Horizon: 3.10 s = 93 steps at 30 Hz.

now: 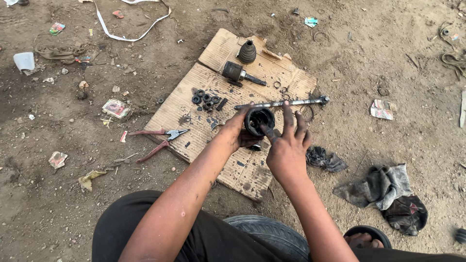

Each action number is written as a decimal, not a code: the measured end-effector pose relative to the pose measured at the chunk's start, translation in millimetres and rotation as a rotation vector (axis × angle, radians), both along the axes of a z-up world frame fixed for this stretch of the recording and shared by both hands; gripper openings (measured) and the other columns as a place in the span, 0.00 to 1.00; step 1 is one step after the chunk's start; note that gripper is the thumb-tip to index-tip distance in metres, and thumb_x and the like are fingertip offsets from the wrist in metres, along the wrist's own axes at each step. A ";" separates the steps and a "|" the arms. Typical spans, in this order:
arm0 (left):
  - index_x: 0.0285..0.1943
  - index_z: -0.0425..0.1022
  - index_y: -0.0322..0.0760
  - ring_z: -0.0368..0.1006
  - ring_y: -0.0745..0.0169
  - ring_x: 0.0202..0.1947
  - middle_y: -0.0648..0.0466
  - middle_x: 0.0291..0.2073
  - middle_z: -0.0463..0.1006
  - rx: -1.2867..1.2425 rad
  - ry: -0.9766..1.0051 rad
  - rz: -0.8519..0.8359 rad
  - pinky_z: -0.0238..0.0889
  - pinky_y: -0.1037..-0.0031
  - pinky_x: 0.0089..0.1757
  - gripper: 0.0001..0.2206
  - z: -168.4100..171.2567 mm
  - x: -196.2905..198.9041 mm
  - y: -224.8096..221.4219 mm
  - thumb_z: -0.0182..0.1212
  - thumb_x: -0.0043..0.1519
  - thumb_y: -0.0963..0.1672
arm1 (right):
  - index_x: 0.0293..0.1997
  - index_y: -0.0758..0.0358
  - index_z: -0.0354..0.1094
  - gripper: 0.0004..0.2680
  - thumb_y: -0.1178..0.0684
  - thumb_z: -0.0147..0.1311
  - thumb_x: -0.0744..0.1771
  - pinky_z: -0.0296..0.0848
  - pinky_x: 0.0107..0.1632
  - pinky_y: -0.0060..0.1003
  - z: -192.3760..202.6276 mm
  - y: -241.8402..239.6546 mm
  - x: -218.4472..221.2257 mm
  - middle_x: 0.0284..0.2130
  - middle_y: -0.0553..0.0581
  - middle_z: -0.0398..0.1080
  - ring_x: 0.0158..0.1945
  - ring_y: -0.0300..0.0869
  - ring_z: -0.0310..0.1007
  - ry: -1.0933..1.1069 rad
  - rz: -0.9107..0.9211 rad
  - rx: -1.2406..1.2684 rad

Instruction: The person wipes and handles mechanical components, including a rubber boot and a metal shaft, using a cloth.

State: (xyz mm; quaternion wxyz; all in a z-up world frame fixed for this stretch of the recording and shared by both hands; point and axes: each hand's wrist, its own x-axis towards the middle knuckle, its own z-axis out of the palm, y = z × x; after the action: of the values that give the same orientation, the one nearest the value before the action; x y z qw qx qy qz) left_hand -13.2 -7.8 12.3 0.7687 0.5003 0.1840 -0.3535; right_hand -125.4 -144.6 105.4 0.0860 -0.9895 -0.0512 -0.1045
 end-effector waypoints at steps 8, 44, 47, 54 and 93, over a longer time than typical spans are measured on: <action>0.51 0.79 0.37 0.83 0.51 0.30 0.43 0.35 0.84 0.082 -0.017 -0.046 0.79 0.60 0.33 0.30 -0.6 -6.5 -7.8 0.56 0.61 0.62 | 0.43 0.55 0.80 0.11 0.61 0.52 0.63 0.34 0.74 0.65 0.3 -3.1 7.5 0.79 0.58 0.26 0.79 0.64 0.25 0.325 -0.105 -0.202; 0.58 0.76 0.48 0.81 0.58 0.35 0.49 0.39 0.83 -0.015 -0.130 -0.161 0.76 0.63 0.36 0.29 7.9 -8.4 -6.8 0.55 0.57 0.63 | 0.55 0.36 0.76 0.24 0.66 0.52 0.60 0.41 0.72 0.64 4.5 -16.0 1.0 0.77 0.59 0.28 0.77 0.64 0.31 0.164 0.025 -0.086; 0.58 0.75 0.47 0.81 0.56 0.37 0.48 0.41 0.83 -0.065 -0.104 -0.113 0.77 0.61 0.37 0.28 11.1 -2.5 -1.2 0.52 0.58 0.61 | 0.59 0.34 0.73 0.28 0.68 0.50 0.58 0.44 0.71 0.63 14.8 -14.8 0.7 0.77 0.60 0.28 0.76 0.65 0.33 0.157 0.026 -0.005; 0.56 0.74 0.50 0.82 0.58 0.40 0.49 0.42 0.83 -0.076 -0.119 -0.063 0.77 0.62 0.38 0.24 7.7 4.2 9.4 0.43 0.63 0.60 | 0.65 0.33 0.70 0.34 0.74 0.45 0.57 0.40 0.72 0.58 34.8 -15.8 -4.2 0.78 0.59 0.29 0.76 0.66 0.30 0.105 0.054 0.070; 0.64 0.67 0.47 0.80 0.54 0.30 0.47 0.37 0.82 -0.037 -0.152 -0.134 0.74 0.65 0.27 0.25 7.8 12.0 15.6 0.48 0.64 0.58 | 0.36 0.47 0.78 0.05 0.56 0.60 0.63 0.32 0.71 0.68 -241.0 -252.0 19.7 0.69 0.48 0.54 0.74 0.60 0.41 0.215 -0.833 0.425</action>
State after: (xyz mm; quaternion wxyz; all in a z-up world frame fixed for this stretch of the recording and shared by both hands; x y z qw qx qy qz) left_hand -1.2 7.7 20.0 0.7643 0.5226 0.0847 -0.3682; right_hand -105.7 -396.6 -135.7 0.2421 -0.8914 0.3815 -0.0352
